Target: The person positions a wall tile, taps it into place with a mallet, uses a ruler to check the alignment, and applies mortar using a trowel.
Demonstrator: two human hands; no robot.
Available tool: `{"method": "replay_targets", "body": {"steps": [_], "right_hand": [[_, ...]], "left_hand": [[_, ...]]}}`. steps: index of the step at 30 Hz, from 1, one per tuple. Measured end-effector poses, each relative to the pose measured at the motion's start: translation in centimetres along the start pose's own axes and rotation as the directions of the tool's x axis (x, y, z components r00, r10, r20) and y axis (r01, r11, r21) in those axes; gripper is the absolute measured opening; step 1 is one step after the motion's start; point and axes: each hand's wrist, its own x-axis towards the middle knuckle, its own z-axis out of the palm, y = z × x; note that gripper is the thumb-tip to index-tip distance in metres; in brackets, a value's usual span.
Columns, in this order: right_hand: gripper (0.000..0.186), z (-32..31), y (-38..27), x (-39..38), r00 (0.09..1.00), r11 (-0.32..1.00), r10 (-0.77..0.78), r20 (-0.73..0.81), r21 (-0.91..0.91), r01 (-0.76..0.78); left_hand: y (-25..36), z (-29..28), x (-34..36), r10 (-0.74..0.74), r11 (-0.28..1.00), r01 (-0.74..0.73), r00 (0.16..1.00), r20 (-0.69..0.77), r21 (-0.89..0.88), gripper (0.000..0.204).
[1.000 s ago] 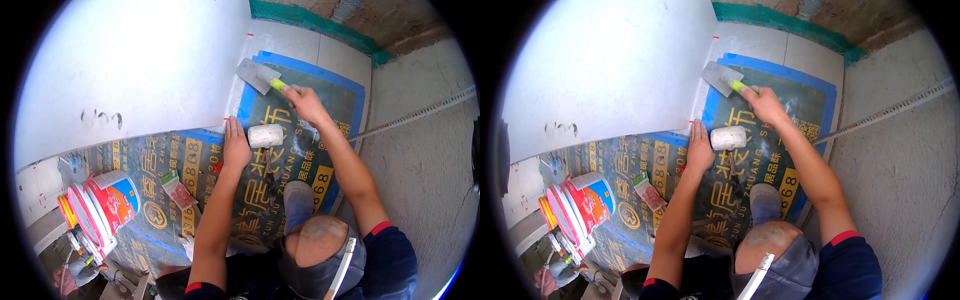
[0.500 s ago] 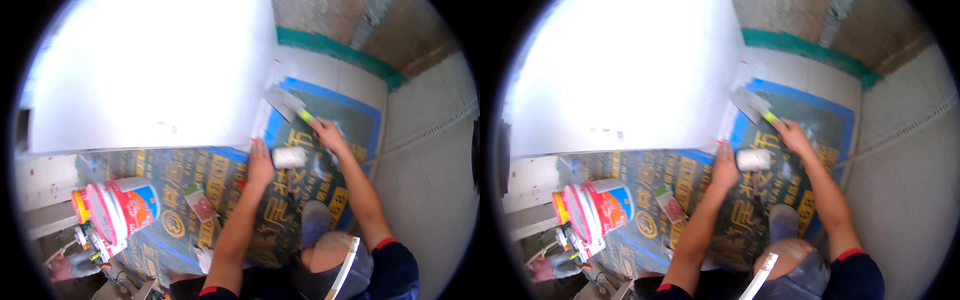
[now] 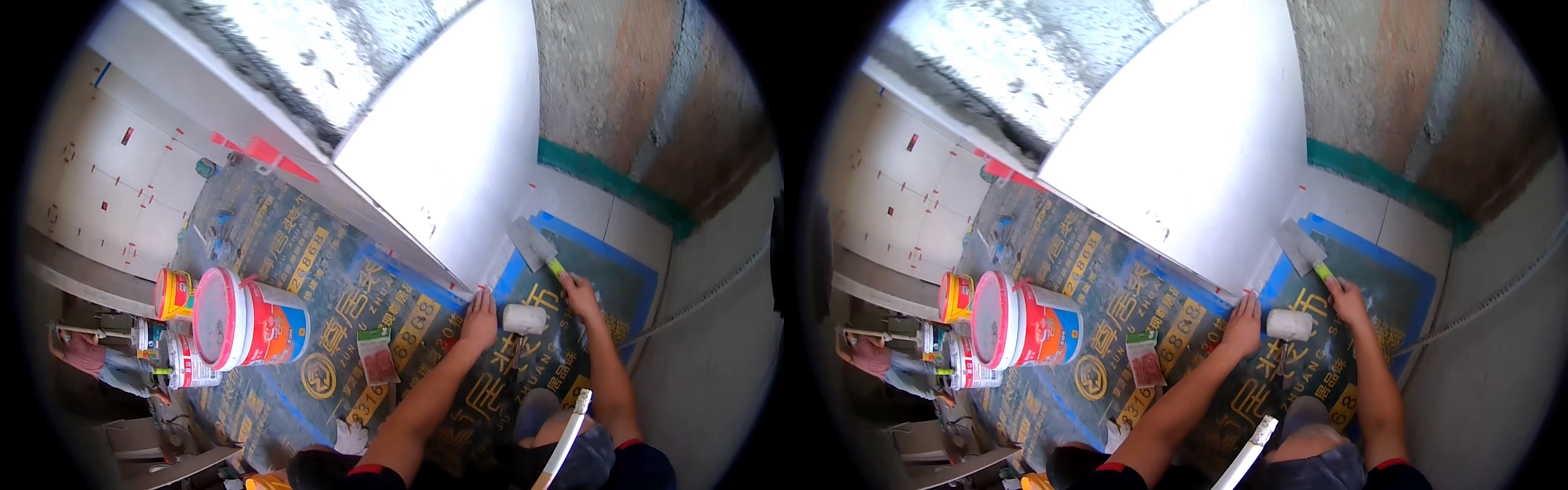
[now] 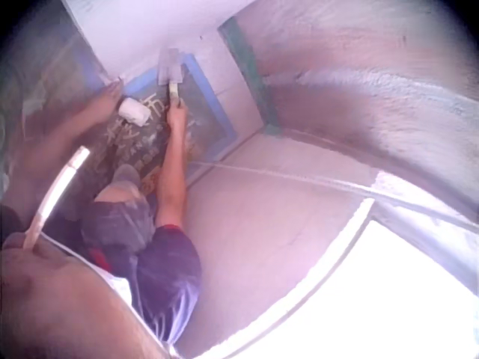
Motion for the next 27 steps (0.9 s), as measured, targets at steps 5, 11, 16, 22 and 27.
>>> {"method": "replay_targets", "body": {"steps": [5, 11, 16, 22, 27], "right_hand": [[0.040, 0.0, -0.3, 0.1, 1.000, 1.000, -0.006, -0.004, -0.005, 0.006], [0.040, -0.5, 0.4, 0.4, 1.000, 1.000, 0.014, -0.007, -0.020, -0.014], [0.039, 0.3, 0.0, 0.0, 1.000, 0.999, 0.031, 0.002, 0.023, -0.031], [0.039, 0.2, 0.0, -0.2, 1.000, 0.999, 0.023, 0.001, 0.035, -0.023], [0.040, 0.1, 1.3, 0.4, 0.999, 0.999, -0.031, -0.008, -0.023, 0.030]], "left_hand": [[0.1, 0.0, 0.3, -0.036, 0.999, 0.036, 0.998, 0.057, -0.013, 0.062], [0.3, 0.9, 0.7, -0.040, 0.999, 0.042, 0.998, 0.047, -0.029, 0.062], [-0.2, 1.4, 0.5, -0.044, 0.999, 0.044, 0.999, 0.011, -0.027, 0.063], [0.3, -0.1, 0.1, -0.030, 1.000, 0.030, 0.999, 0.015, -0.006, 0.063], [0.1, -1.0, -0.3, -0.004, 0.999, 0.001, 0.998, -0.060, -0.049, 0.063]]}}
